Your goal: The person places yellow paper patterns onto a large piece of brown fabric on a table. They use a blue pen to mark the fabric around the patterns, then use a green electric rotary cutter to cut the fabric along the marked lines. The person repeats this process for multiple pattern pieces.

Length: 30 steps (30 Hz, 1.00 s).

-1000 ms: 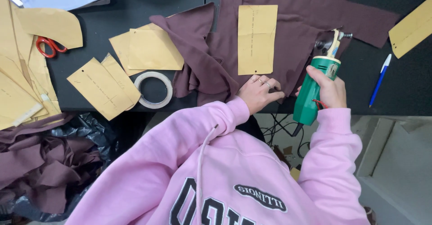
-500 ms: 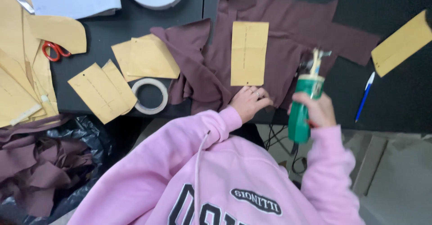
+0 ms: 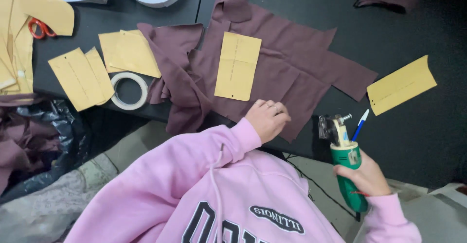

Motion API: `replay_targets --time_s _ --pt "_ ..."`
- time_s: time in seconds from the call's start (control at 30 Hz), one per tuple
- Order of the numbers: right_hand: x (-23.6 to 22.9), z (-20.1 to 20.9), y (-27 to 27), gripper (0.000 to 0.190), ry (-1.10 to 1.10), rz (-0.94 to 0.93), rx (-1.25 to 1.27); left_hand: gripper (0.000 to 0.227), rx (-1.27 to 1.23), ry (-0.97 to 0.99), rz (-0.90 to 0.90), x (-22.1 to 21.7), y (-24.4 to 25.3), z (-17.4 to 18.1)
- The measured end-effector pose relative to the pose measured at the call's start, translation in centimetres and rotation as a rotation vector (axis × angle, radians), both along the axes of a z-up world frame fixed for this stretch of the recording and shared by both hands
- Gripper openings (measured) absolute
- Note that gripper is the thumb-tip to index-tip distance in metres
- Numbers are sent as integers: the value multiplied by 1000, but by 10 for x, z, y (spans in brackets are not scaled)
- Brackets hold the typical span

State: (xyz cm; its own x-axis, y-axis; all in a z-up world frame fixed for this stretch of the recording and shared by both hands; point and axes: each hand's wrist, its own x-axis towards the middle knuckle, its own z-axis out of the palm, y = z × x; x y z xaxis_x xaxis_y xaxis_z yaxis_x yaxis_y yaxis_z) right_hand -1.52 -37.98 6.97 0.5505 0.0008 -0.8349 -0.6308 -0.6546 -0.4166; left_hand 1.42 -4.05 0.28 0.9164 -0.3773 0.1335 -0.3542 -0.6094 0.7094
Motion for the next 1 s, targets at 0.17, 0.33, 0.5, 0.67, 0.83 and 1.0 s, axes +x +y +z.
replay_targets --time_s 0.17,0.33,0.5,0.67,0.83,1.0 --pt "73 -21 -28 63 -88 429 -150 30 125 -92 -13 19 -69 -36" --pt "126 -41 -44 63 -68 602 -184 41 359 -93 23 19 -100 -59" --pt "159 -37 -35 61 -61 611 -109 45 406 -61 -29 19 -100 -50" --pt "181 -36 -30 61 -64 746 -141 49 470 -12 -92 23 -101 -38" --pt "194 -37 -20 68 -47 807 -145 47 446 -4 -87 22 -98 -39" --pt "202 -32 -1 75 -36 807 -154 46 457 -3 -100 23 -97 -41"
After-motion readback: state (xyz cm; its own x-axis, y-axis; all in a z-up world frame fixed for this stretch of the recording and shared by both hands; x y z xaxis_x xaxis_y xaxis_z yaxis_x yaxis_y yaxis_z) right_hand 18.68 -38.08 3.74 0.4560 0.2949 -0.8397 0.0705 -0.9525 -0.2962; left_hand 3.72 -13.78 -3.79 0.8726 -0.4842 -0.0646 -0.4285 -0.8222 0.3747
